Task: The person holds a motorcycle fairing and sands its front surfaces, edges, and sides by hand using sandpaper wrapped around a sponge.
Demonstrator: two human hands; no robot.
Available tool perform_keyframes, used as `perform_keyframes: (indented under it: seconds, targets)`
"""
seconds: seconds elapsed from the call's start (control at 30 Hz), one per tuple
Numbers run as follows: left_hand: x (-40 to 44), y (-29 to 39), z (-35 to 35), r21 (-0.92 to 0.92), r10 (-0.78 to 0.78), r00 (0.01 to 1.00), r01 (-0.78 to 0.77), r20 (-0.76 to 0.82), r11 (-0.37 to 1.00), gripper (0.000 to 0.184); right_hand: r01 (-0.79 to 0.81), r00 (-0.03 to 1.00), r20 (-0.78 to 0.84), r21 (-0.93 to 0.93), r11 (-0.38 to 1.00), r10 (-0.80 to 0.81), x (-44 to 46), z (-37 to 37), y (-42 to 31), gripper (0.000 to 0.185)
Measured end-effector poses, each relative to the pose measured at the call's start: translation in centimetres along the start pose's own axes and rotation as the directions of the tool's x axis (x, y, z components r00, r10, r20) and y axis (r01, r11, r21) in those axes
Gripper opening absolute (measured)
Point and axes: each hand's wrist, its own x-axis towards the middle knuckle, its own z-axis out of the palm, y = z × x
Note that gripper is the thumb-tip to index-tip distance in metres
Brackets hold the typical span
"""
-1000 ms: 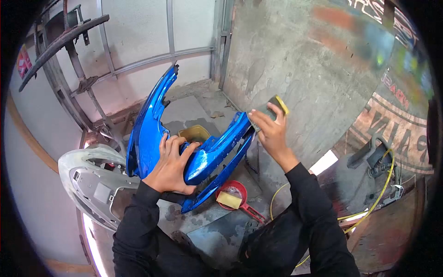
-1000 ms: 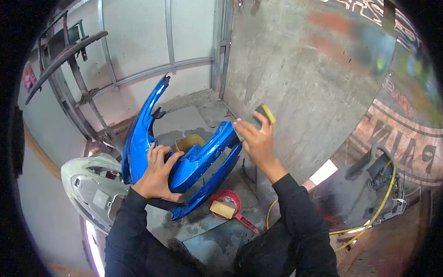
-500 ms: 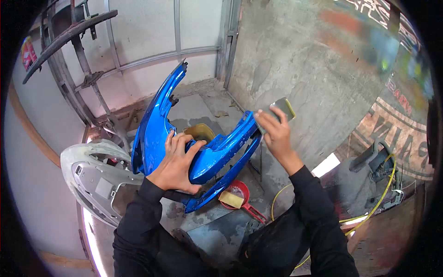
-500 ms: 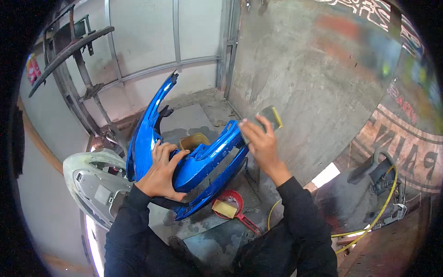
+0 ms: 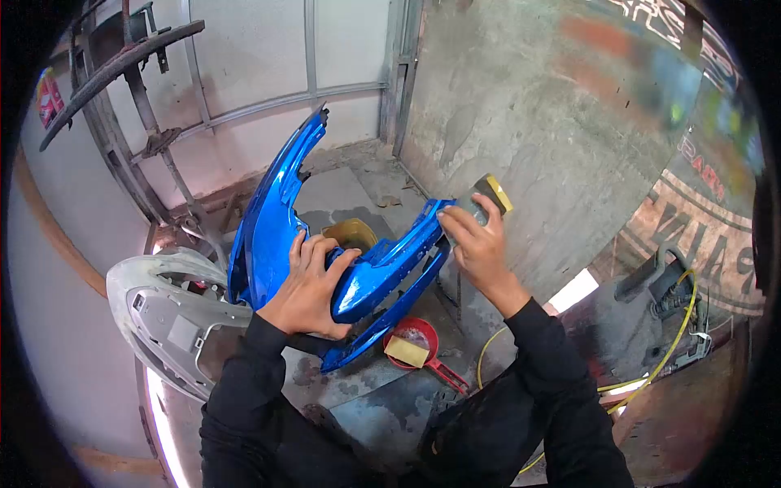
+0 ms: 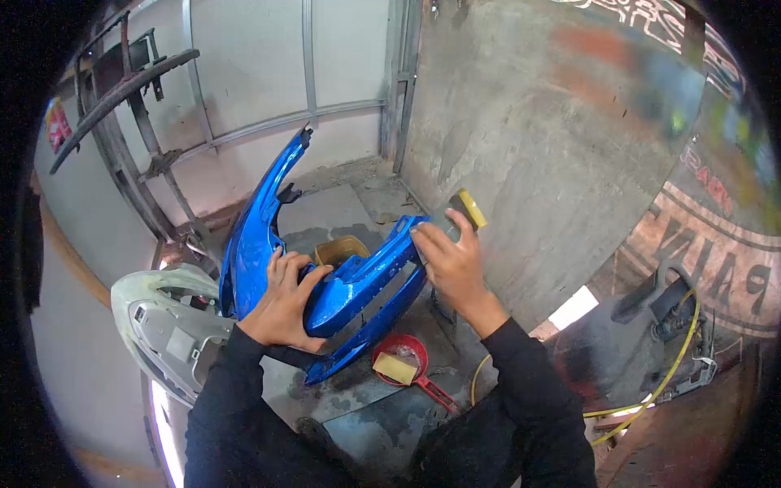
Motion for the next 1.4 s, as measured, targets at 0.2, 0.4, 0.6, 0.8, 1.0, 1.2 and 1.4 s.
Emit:
perform_keyframes:
  seconds: [0.2,0.4,0.6,0.8,1.0,1.2,1.4]
  targets:
    - [-0.2,0.2,0.0,-0.023,-0.016,1.000,0.016,-0.004,1.000,0.116,-0.054,0.998,0.015,-0.060,0.997,0.055,0.5,0.0,0.0,0.049]
    - [0.0,0.4,0.2,-0.039,-0.014,1.000,0.014,0.012,0.999,0.116,-0.066,0.997,0.035,-0.081,0.995,0.069,0.5,0.0,-0.1,0.050]
    - [0.1,0.1,0.3,-0.024,-0.035,0.999,0.035,0.013,0.999,0.116,-0.011,0.993,0.118,0.056,0.998,0.005,-0.3,-0.1,-1.8,0.051]
    - [0.3,0.2,0.0,-0.040,-0.042,0.999,0.041,-0.011,0.998,0.117,0.011,0.998,0.069,0.081,0.997,-0.016,0.4,-0.2,-3.2,0.046]
    - [0.4,-0.1,0.6,-0.060,-0.060,0.997,0.057,-0.050,0.997,0.117,0.075,0.990,0.104,0.195,0.978,-0.097,-0.6,-0.2,-8.4,0.057]
    - [0.9,0.2,0.3,-0.069,-0.069,0.996,0.065,-0.063,0.996,0.116,0.107,0.991,0.061,0.168,0.980,-0.119,-0.5,0.5,-7.6,0.044]
    - [1.1,0.1,0.7,-0.099,-0.079,0.992,0.069,-0.097,0.993,0.113,-0.012,0.995,0.099,0.092,0.996,0.002,0.8,0.0,-6.8,0.047]
